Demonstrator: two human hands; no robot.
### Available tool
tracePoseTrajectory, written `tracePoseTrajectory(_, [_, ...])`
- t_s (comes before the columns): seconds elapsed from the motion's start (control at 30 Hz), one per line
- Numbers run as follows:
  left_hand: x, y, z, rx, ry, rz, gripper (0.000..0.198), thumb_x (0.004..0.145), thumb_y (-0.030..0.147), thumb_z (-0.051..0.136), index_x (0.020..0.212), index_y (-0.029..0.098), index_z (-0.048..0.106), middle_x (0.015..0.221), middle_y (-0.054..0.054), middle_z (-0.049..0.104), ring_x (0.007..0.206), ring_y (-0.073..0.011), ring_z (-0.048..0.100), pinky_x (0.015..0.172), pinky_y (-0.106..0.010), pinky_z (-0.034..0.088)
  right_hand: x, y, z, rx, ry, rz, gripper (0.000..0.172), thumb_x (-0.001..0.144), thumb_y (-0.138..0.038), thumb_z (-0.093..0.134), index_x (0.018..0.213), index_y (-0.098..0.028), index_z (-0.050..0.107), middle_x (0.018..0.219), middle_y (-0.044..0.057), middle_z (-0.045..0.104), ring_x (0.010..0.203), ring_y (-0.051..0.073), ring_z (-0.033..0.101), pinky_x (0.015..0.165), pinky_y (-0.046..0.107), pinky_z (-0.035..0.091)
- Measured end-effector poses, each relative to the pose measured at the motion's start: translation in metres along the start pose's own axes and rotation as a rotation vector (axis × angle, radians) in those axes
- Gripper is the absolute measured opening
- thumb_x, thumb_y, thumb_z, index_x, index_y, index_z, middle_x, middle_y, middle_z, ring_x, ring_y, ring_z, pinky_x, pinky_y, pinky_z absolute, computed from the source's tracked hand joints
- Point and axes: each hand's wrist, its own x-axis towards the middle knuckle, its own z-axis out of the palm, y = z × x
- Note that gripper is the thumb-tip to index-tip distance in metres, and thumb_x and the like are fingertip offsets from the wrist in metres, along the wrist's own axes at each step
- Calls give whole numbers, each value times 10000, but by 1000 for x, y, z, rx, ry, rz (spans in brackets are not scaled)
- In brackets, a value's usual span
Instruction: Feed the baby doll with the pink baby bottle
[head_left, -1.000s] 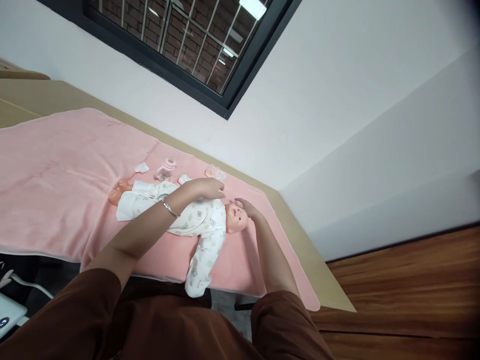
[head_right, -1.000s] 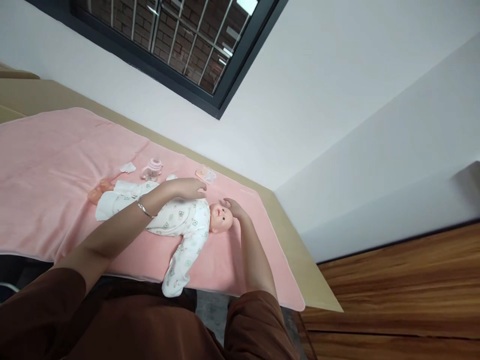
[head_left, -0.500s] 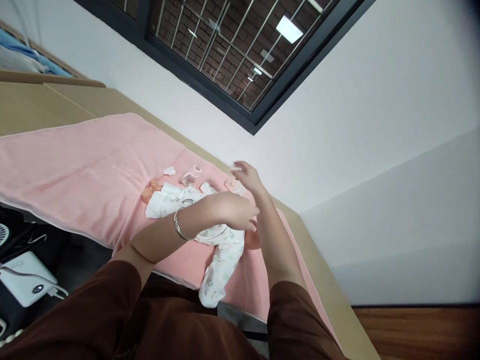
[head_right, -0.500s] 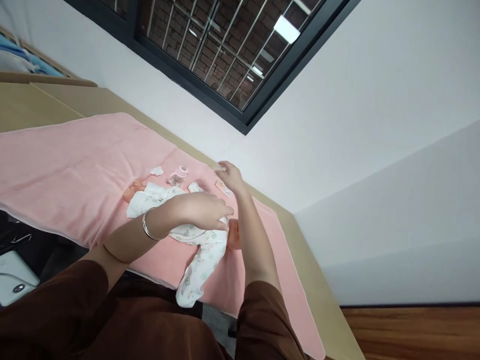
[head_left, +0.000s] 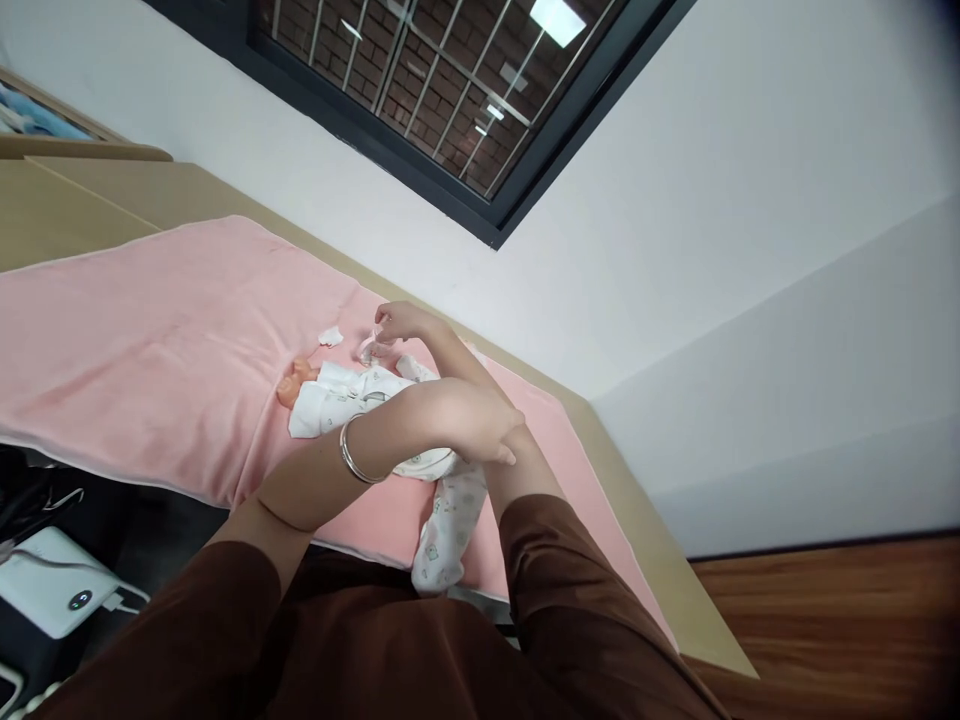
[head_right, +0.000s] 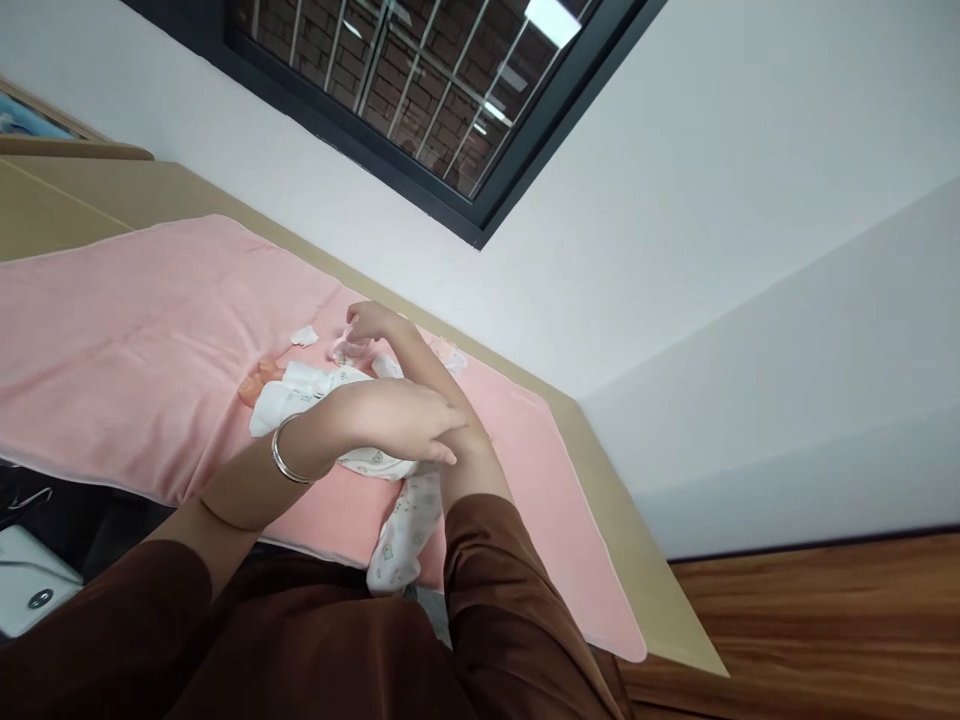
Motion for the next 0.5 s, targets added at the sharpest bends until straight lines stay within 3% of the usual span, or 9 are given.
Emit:
tracePoseTrajectory(0.1, [-6, 9, -12, 134, -151, 8, 455, 921, 450, 512, 1280, 189, 611, 1094, -134, 756, 937, -345, 707, 796, -472, 543, 4, -5, 2, -3, -48, 30, 604, 608, -270, 699, 1195, -170, 596, 1214, 101, 601, 807, 128, 613, 698, 312, 577])
tracePoseTrajectory(0.17, [-6, 11, -16, 141, -157, 28, 462, 933, 463, 488, 1281, 181, 598, 1142, -126, 741, 977, -340, 698, 821, -477, 545, 2, -5, -1, -28, -46, 17, 553, 585, -240, 696, 1128, -165, 627, 1110, 81, 641, 742, 130, 628, 637, 256, 547])
tracePoseTrajectory(0.27, [0, 6, -18, 154, -163, -2, 454, 938, 485, 486, 1266, 201, 622, 1210, -127, 720, 1051, -366, 679, 886, -532, 525, -13, 7, -12, -1, 72, -16, 538, 604, -262, 680, 1133, -167, 649, 1030, 61, 663, 678, 93, 621, 564, 147, 464])
tracePoseTrajectory(0.33, [7, -2, -17, 159, -179, -24, 452, 936, 489, 494, 1281, 226, 620, 1229, -124, 713, 1066, -366, 673, 908, -541, 515, -27, 27, -18, 63, 159, 43, 574, 621, -294, 687, 1178, -163, 639, 1057, 61, 665, 667, 69, 615, 559, 123, 453])
tracePoseTrajectory(0.5, [22, -21, -14, 157, -116, -160, 469, 919, 430, 494, 1324, 210, 581, 1248, -155, 693, 1119, -372, 640, 895, -530, 530, -64, 105, -15, 154, 156, 261, 521, 564, -293, 687, 1067, -162, 665, 979, 36, 676, 726, 93, 628, 601, 167, 515])
